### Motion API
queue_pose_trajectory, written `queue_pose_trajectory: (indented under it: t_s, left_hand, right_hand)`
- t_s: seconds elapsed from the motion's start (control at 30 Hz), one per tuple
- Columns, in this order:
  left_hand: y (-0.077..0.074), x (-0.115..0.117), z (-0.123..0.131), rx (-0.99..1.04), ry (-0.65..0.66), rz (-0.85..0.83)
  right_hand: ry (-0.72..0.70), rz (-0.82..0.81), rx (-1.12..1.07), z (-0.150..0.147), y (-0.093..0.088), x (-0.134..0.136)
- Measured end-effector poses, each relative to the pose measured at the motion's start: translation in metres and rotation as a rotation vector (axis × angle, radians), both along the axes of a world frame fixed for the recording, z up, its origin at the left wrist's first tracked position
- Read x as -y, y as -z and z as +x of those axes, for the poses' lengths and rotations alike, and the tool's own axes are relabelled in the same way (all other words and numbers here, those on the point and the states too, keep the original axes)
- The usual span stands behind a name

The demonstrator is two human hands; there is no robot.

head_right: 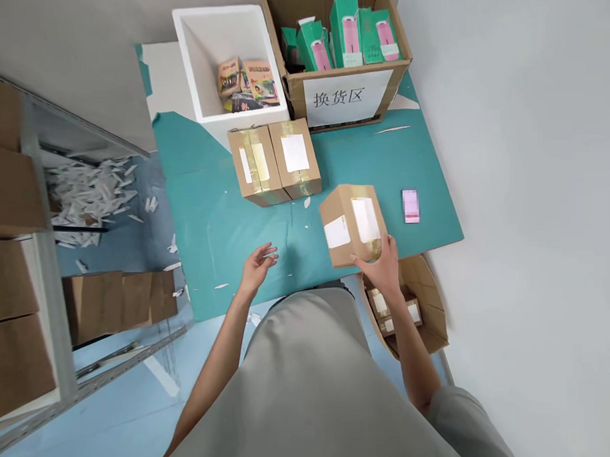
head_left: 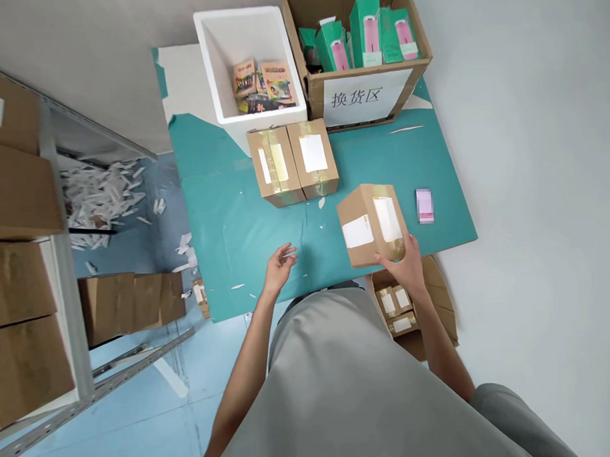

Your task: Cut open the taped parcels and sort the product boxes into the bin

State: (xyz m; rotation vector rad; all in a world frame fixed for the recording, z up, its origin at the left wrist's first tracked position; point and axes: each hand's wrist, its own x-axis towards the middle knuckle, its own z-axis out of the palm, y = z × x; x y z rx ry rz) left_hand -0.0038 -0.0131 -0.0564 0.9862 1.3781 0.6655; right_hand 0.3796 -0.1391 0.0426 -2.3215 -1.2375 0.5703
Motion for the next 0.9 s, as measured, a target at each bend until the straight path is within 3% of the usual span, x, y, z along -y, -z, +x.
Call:
queue_pose_trajectory:
  t_s: [0.13,0.3,0.4,0.5,0.6,0.7,0.9]
  left_hand:
    - [0.007,-0.006,-0.025,-0.075,-0.059,0.058]
    - [0.008,-0.015,-0.05,-0.151,-0.047,0.134]
    - [0.009,0.002,-0.064,-0.204,-0.017,0.154]
    - [0.012,0.036,-0.068,-0.225,-0.032,0.09]
    - [0.015,0.068,-0.057,-0.199,-0.088,0.037]
    - [0.019,0.08,-0.044,-0.207,-0.157,0.034]
    - [0.031,0.071,-0.056,-0.211,-0.122,-0.028]
  right_hand:
    - [-0.258,-0.078,-0.072,-0.044,0.003,-0.011]
    - [-0.789,-0.075,0.014,-0.099,0.016,-0.052]
    - [-1.07,-0.07,0.08,-0.114,0.025,-0.075]
    - [-1.236,-0.081,0.122,-0.11,0.037,-0.094]
    - [-1.312,-0.08,0.111,-0.098,0.05,-0.106]
    - [-1.292,-0.049,0.07,-0.09,0.062,-0.108]
    - [-0.987,-0.047,-0.051,-0.078,0.097,-0.078]
